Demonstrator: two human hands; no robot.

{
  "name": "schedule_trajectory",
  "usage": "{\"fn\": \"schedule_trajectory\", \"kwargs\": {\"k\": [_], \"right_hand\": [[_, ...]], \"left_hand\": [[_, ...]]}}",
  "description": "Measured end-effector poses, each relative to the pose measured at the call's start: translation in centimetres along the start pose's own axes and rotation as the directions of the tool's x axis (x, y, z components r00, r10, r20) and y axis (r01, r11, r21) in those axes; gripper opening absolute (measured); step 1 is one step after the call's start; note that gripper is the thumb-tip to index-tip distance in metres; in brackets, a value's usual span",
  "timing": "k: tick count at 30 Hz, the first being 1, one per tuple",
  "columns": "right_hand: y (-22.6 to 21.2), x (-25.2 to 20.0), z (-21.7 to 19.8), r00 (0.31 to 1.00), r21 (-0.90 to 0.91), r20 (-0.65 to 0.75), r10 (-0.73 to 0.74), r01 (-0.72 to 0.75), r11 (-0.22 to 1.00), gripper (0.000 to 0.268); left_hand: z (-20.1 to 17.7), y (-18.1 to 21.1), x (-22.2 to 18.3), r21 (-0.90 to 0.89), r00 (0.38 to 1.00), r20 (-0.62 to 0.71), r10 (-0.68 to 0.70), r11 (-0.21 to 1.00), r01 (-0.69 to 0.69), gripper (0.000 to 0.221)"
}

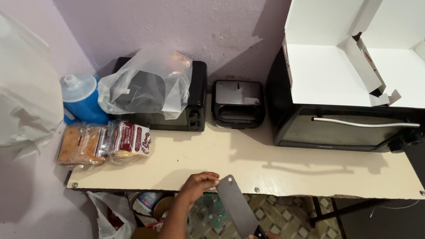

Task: The person opens the door of a countertop toaster oven, uses a cleaver to help slide a cooked pizza out of the oven, and places the pizza onto an open pizza box on the table. They then close the oven door and stand holding the cleaver at the table for the remainder of the clip.

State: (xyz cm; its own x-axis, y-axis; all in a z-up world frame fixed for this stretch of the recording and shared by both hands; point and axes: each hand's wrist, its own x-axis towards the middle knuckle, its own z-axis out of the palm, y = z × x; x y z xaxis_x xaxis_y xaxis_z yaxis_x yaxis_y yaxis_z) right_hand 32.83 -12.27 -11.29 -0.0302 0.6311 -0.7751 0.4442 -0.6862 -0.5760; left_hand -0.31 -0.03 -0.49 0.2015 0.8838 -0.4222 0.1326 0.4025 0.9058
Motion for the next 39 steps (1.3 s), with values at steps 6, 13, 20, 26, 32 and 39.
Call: {"fn": "schedule_trajectory", "kwargs": {"k": [6, 13, 20, 26, 32, 39], "right_hand": [[-0.6, -1.3, 0.4, 0.995, -0.051, -0.064, -0.072, 0.069, 0.996, 0.037], [1.3, -2.1, 0.3, 0.996, -0.127, -0.04, -0.079, 0.074, 0.989, 0.036], [2.6, -3.7, -0.6, 0.986, -0.415, -0.027, -0.164, 0.138, 0.899, 0.059], [-5.8, -12.0, 0.0, 0.975, -0.59, -0.008, -0.224, 0.176, 0.788, 0.046], [-8.2, -14.6, -0.6, 0.941, -0.668, -0.019, -0.339, 0.24, 0.704, 0.042], [-7.4, -14.1, -0.7, 0.939, -0.652, -0.062, -0.339, 0.219, 0.726, 0.04]], "left_hand": [[-0.3, -0.6, 0.3, -0.162, 0.993, -0.116, 0.013, 0.986, -0.032, 0.028], [-0.5, -5.8, 1.8, -0.246, 0.964, -0.084, 0.253, 0.932, -0.266, 0.049], [0.9, -2.6, -5.5, 0.145, 0.879, -0.206, 0.43, 0.902, -0.407, 0.061], [0.5, -1.7, -6.1, 0.302, 0.968, -0.12, 0.219, 0.937, -0.175, 0.045], [0.6, -0.8, -8.7, 0.63, 0.95, -0.053, 0.307, 0.749, -0.207, 0.052], [1.8, 0.0, -10.1, 0.743, 0.925, -0.068, 0.374, 0.638, -0.203, 0.067]]}}
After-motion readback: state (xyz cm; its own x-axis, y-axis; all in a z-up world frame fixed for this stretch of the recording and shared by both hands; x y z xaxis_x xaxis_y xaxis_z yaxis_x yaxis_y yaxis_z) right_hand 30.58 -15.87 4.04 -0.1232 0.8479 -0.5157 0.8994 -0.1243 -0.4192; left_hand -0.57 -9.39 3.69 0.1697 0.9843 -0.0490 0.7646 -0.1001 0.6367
